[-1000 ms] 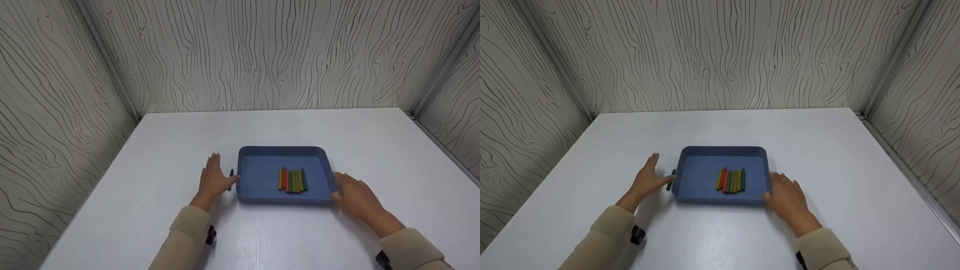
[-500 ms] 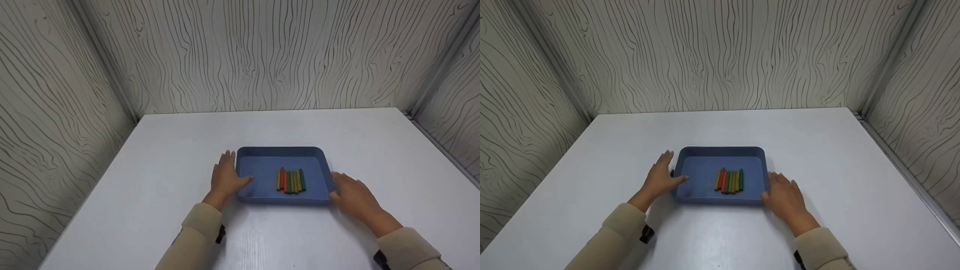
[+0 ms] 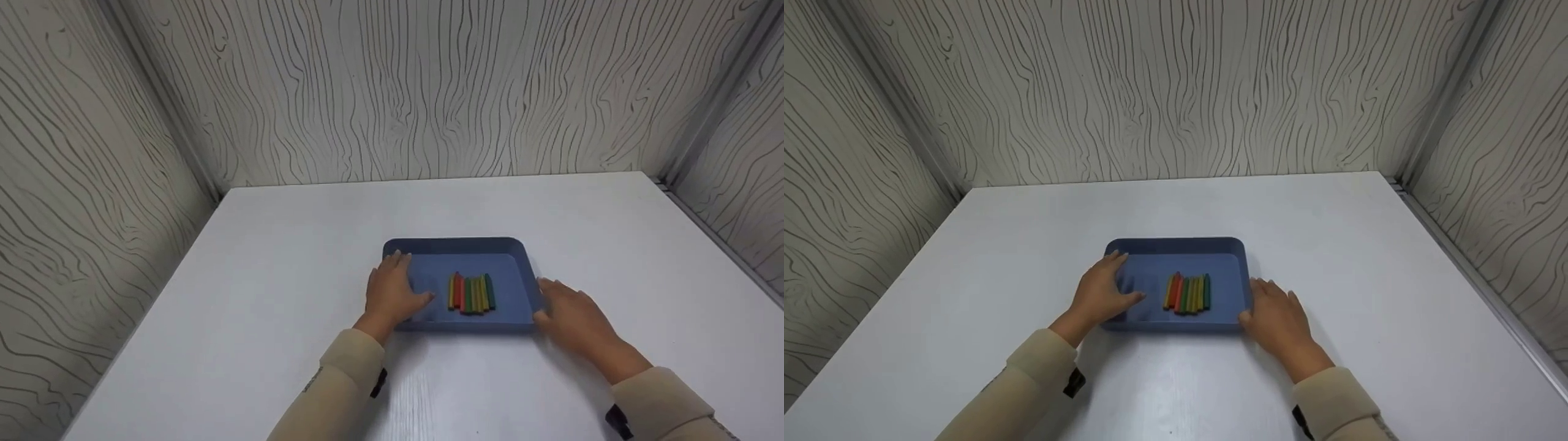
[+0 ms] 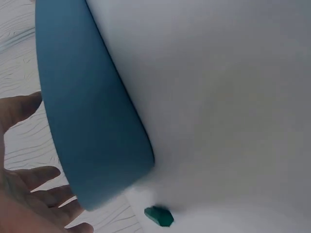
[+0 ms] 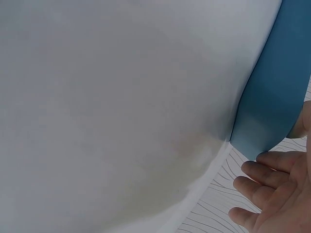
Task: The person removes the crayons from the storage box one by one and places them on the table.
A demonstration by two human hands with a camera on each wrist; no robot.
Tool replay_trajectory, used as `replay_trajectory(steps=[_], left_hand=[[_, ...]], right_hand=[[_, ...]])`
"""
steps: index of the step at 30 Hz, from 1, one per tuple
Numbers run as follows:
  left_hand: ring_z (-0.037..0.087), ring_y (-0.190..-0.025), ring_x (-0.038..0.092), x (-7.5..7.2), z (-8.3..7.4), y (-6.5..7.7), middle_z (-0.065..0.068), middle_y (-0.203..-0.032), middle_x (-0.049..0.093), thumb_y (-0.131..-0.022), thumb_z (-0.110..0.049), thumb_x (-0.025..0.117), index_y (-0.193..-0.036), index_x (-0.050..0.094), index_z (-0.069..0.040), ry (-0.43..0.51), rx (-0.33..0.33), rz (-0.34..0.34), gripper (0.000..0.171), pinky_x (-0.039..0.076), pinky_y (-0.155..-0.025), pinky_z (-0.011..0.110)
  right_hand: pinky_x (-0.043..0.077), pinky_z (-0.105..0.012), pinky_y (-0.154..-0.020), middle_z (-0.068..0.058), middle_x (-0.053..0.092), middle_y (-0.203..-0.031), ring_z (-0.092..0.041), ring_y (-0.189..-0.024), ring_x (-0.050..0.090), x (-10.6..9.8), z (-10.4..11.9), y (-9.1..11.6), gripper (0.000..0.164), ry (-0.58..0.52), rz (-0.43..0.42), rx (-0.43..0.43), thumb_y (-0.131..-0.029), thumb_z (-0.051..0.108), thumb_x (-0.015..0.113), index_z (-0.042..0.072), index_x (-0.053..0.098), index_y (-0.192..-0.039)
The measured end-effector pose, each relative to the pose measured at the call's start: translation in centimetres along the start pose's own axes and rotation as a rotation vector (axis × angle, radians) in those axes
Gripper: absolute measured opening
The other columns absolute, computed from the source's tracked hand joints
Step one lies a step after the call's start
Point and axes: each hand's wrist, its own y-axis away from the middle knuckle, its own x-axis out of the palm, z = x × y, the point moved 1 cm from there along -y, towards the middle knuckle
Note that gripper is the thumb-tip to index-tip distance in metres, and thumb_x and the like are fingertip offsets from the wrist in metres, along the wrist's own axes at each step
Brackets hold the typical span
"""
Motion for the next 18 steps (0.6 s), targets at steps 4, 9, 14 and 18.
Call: replay_trajectory(steps=[4,9,14,18], left_hand=[[0.031,-0.128,0.043,0.7,-0.6,-0.2,0.015,-0.137,0.049,-0.076,-0.039,0.078,-0.136,0.050,-0.003,0.002,0.003,0.001,0.075,0.031,-0.104,0.049],[0.030,-0.122,0.049,1.5,-1.1,-0.5,0.013,-0.131,0.055,-0.076,-0.037,0.078,-0.134,0.053,-0.004,0.037,-0.037,0.039,0.071,0.034,-0.102,0.046],[0.029,-0.120,0.051,2.4,-1.5,-0.5,0.011,-0.127,0.058,-0.075,-0.034,0.080,-0.133,0.055,-0.007,0.044,-0.061,0.044,0.068,0.035,-0.101,0.049],[0.028,-0.119,0.052,2.8,-2.0,-0.5,0.010,-0.126,0.058,-0.075,-0.032,0.080,-0.132,0.056,-0.009,0.056,-0.070,0.051,0.065,0.035,-0.100,0.050]], right_hand=[[0.023,-0.060,-0.102,-0.032,0.043,-0.135,-0.048,-0.128,0.034,0.0,0.2,0.1,0.056,0.001,0.009,0.003,-0.087,0.013,0.052,-0.015,0.040,-0.134],[0.024,-0.059,-0.103,-0.032,0.043,-0.136,-0.048,-0.128,0.034,-0.1,0.3,0.1,0.056,-0.003,0.008,0.006,-0.087,0.013,0.052,-0.015,0.040,-0.134],[0.024,-0.059,-0.103,-0.032,0.043,-0.136,-0.048,-0.128,0.035,0.0,0.3,0.1,0.056,-0.004,0.005,0.009,-0.087,0.013,0.053,-0.015,0.040,-0.134],[0.023,-0.059,-0.103,-0.031,0.043,-0.136,-0.048,-0.128,0.034,0.0,0.2,0.1,0.057,-0.010,0.005,0.016,-0.088,0.014,0.052,-0.014,0.040,-0.135]])
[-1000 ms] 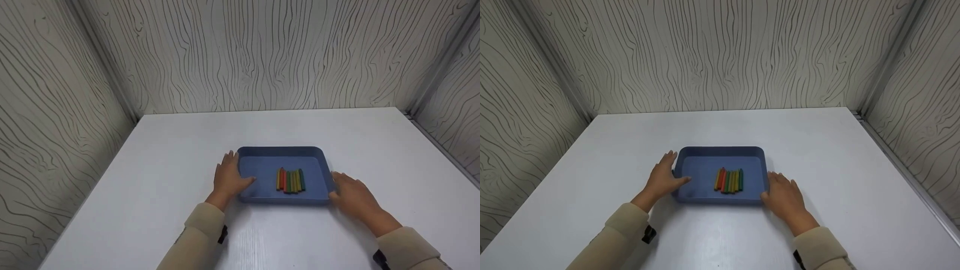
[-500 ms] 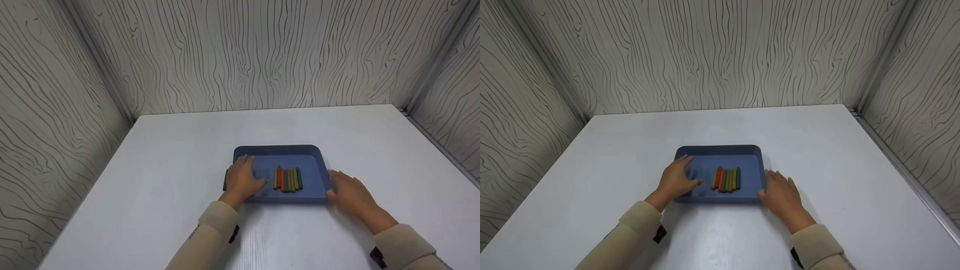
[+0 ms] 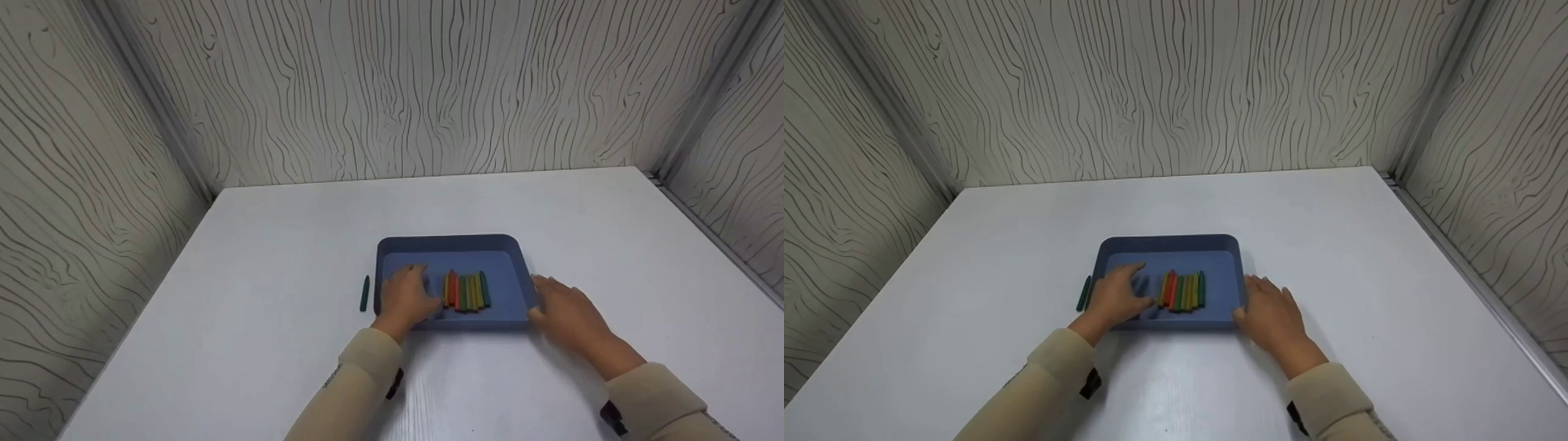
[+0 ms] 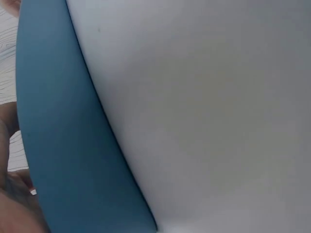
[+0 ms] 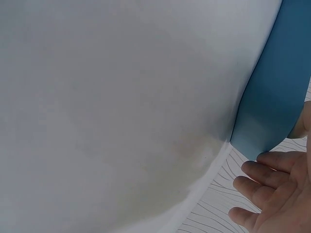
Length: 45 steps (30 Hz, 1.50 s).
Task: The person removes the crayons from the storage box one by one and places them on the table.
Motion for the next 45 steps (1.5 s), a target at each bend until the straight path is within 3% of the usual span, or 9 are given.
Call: replay_trajectory(steps=[9,19,28,38,45], left_hand=[[0.029,-0.116,0.052,0.7,-0.8,0.2,0.011,-0.124,0.059,-0.076,-0.028,0.079,-0.130,0.058,-0.008,0.016,-0.006,0.022,0.062,0.036,-0.099,0.049],[0.025,-0.109,0.056,1.2,-1.1,-0.1,0.009,-0.115,0.062,-0.070,-0.028,0.085,-0.125,0.062,-0.008,0.007,0.013,0.049,0.063,0.040,-0.095,0.043],[0.022,-0.098,0.057,1.7,-1.2,-0.3,0.006,-0.099,0.062,-0.071,-0.025,0.085,-0.115,0.068,-0.008,-0.004,0.018,0.067,0.050,0.043,-0.088,0.044],[0.022,-0.096,0.059,1.5,-0.9,-0.3,0.005,-0.097,0.064,-0.077,-0.012,0.077,-0.103,0.072,-0.004,0.099,0.039,0.071,0.027,0.049,-0.081,0.038],[0.020,-0.088,0.061,1.6,-0.8,-0.6,0.004,-0.093,0.066,-0.078,-0.005,0.072,-0.103,0.071,-0.003,0.203,-0.016,0.110,0.026,0.050,-0.075,0.035]], right_hand=[[0.024,-0.059,-0.103,-0.031,0.043,-0.136,-0.048,-0.129,0.034,0.1,0.0,-0.1,0.056,-0.007,-0.003,-0.001,-0.087,0.013,0.051,-0.015,0.040,-0.135],[0.024,-0.058,-0.103,-0.031,0.044,-0.136,-0.046,-0.128,0.035,0.2,0.0,-0.1,0.057,0.015,-0.003,0.011,-0.086,0.013,0.050,-0.014,0.041,-0.135],[0.022,-0.059,-0.104,-0.030,0.043,-0.137,-0.046,-0.129,0.034,0.2,0.0,0.0,0.057,0.004,0.003,0.015,-0.087,0.014,0.050,-0.013,0.040,-0.136],[0.021,-0.059,-0.104,-0.031,0.043,-0.137,-0.047,-0.130,0.033,0.1,0.0,0.0,0.057,0.003,0.005,0.015,-0.087,0.014,0.050,-0.014,0.040,-0.136],[0.022,-0.060,-0.103,-0.031,0.044,-0.136,-0.046,-0.129,0.035,0.1,0.0,0.0,0.057,0.028,-0.010,-0.003,-0.086,0.015,0.050,-0.013,0.041,-0.135]])
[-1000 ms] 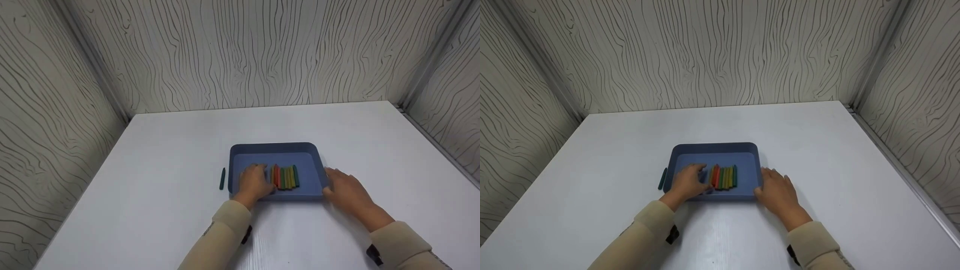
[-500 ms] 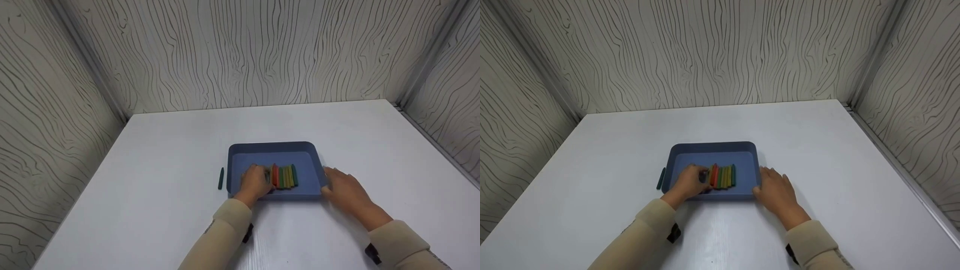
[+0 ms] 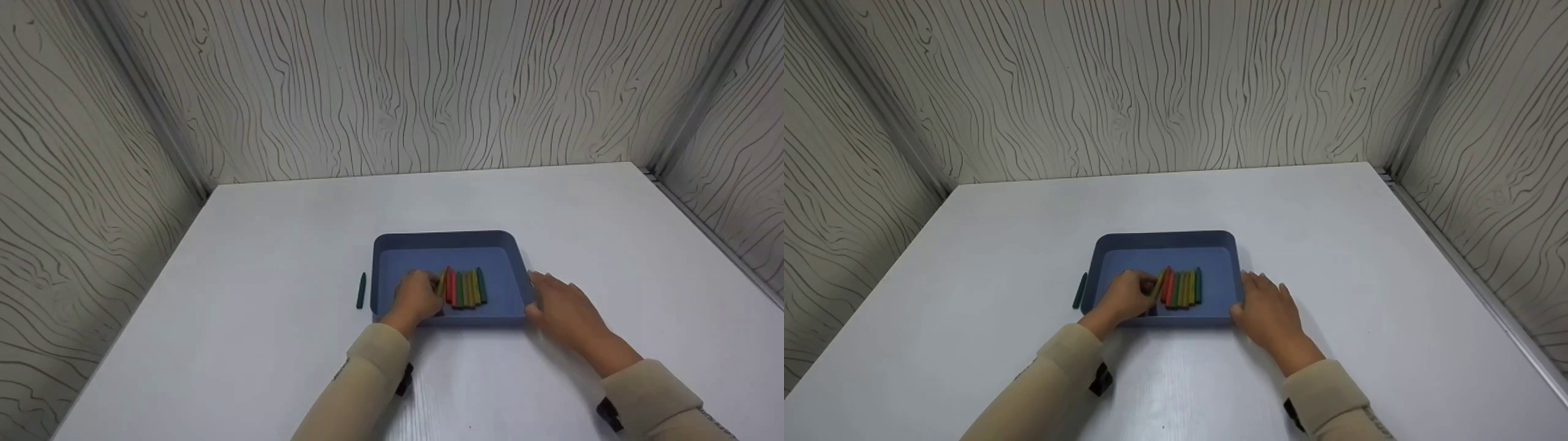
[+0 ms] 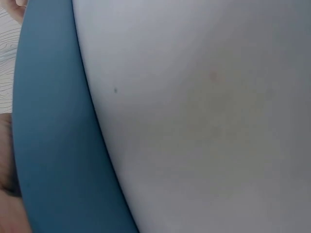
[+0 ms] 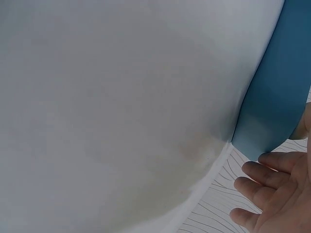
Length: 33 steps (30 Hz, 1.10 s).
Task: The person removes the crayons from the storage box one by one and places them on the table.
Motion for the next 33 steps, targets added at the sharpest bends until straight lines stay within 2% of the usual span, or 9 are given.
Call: replay_trajectory(steps=[9,13,21,27,33], left_hand=[[0.017,-0.080,0.062,-0.2,0.0,0.0,0.005,-0.093,0.068,-0.079,-0.004,0.070,-0.108,0.070,-0.002,0.080,-0.081,0.026,0.029,0.051,-0.068,0.033],[0.015,-0.077,0.062,-0.4,0.1,0.0,0.007,-0.093,0.068,-0.080,-0.007,0.071,-0.108,0.069,0.000,0.106,-0.085,0.020,0.028,0.051,-0.067,0.032],[0.012,-0.055,0.060,-0.8,0.2,0.1,0.004,-0.080,0.064,-0.083,-0.008,0.070,-0.112,0.066,0.002,0.192,-0.088,0.027,0.031,0.049,-0.054,0.027],[0.013,-0.066,0.058,-1.8,0.0,0.2,0.004,-0.086,0.065,-0.080,-0.002,0.066,-0.111,0.068,0.000,0.188,-0.057,-0.014,0.032,0.049,-0.059,0.028],[0.015,-0.074,0.057,-3.5,0.1,0.6,0.005,-0.089,0.065,-0.079,0.001,0.063,-0.112,0.068,-0.002,0.209,-0.029,-0.055,0.034,0.048,-0.061,0.027]], right_hand=[[0.022,-0.059,-0.103,-0.030,0.043,-0.136,-0.046,-0.130,0.034,0.0,-0.1,0.0,0.057,-0.005,0.003,0.005,-0.087,0.015,0.050,-0.013,0.040,-0.135],[0.022,-0.060,-0.103,-0.030,0.044,-0.136,-0.046,-0.129,0.034,0.0,-0.1,0.1,0.056,-0.010,-0.001,0.003,-0.088,0.015,0.050,-0.013,0.041,-0.135],[0.024,-0.060,-0.103,-0.030,0.044,-0.136,-0.046,-0.129,0.035,0.1,-0.1,0.0,0.056,0.003,-0.009,-0.004,-0.087,0.014,0.050,-0.013,0.041,-0.135],[0.022,-0.060,-0.103,-0.030,0.044,-0.136,-0.046,-0.129,0.035,0.0,-0.1,-0.1,0.056,0.025,-0.001,-0.005,-0.087,0.015,0.050,-0.013,0.041,-0.135],[0.021,-0.060,-0.103,-0.030,0.044,-0.136,-0.045,-0.129,0.035,0.0,-0.1,0.0,0.056,0.051,0.004,-0.009,-0.087,0.015,0.050,-0.013,0.041,-0.135]])
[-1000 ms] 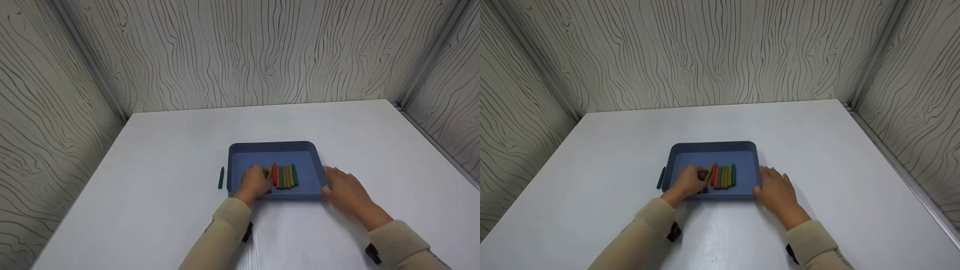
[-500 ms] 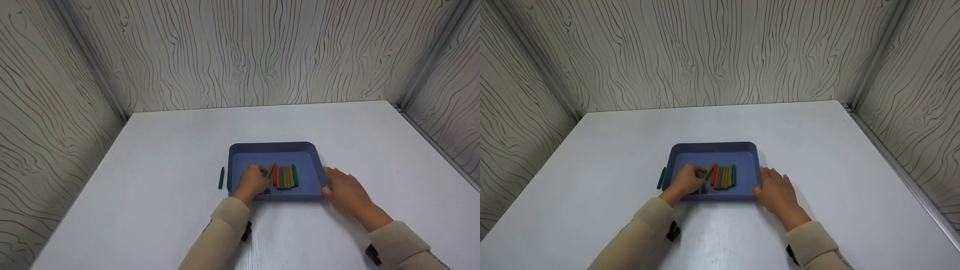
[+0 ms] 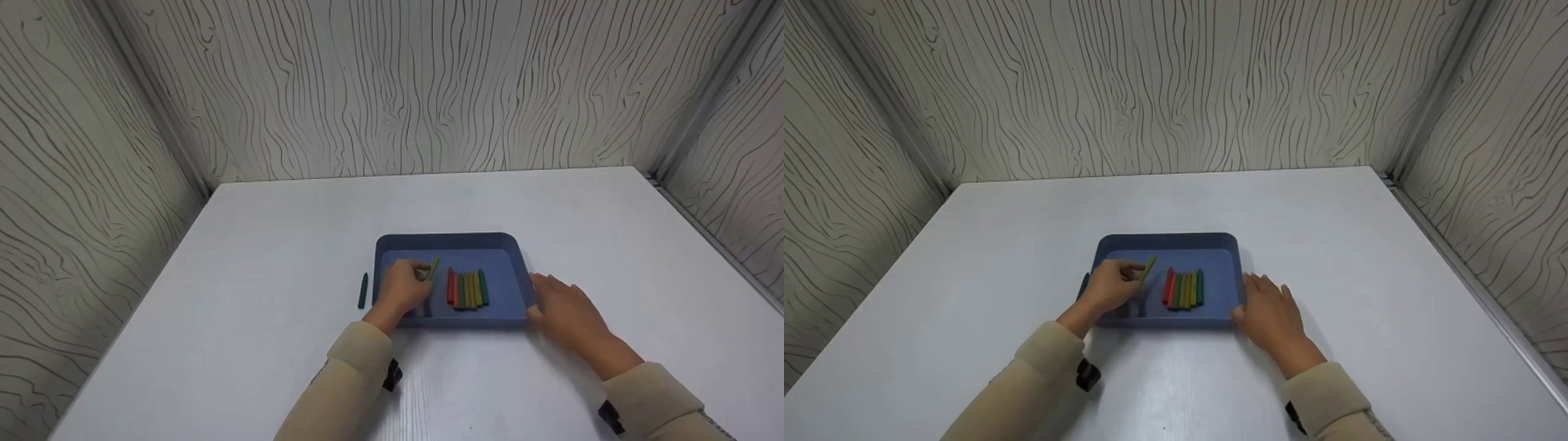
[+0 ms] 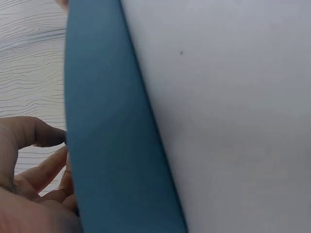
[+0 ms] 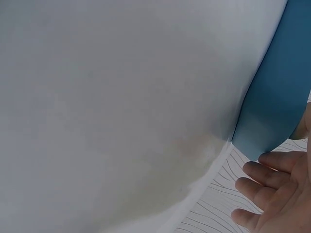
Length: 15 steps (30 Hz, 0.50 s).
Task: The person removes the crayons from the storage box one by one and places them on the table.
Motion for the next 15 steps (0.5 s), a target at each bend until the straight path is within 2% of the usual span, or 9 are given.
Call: replay_trajectory(steps=[6,11,15], left_hand=[[0.016,-0.079,0.060,-2.3,0.4,0.6,0.004,-0.086,0.066,-0.079,0.000,0.062,-0.113,0.069,-0.003,0.007,0.028,-0.055,0.034,0.050,-0.068,0.032],[0.018,-0.082,0.061,-4.4,1.6,1.0,0.007,-0.087,0.067,-0.079,0.001,0.061,-0.112,0.068,0.000,0.025,0.047,-0.086,0.034,0.051,-0.071,0.033],[0.020,-0.082,0.061,-6.0,2.9,1.2,0.009,-0.087,0.066,-0.078,0.001,0.062,-0.111,0.068,0.001,0.027,0.028,-0.122,0.033,0.051,-0.070,0.033]], right_hand=[[0.021,-0.061,-0.103,-0.030,0.044,-0.136,-0.045,-0.129,0.035,0.0,-0.1,0.0,0.056,0.007,-0.006,-0.011,-0.087,0.015,0.049,-0.013,0.041,-0.135],[0.022,-0.061,-0.103,-0.030,0.045,-0.135,-0.046,-0.129,0.035,0.1,-0.1,0.0,0.055,0.006,-0.018,-0.024,-0.087,0.014,0.049,-0.014,0.041,-0.134],[0.022,-0.061,-0.102,-0.031,0.045,-0.135,-0.046,-0.128,0.035,0.2,-0.2,-0.1,0.055,0.006,-0.020,-0.030,-0.087,0.013,0.048,-0.014,0.041,-0.134]])
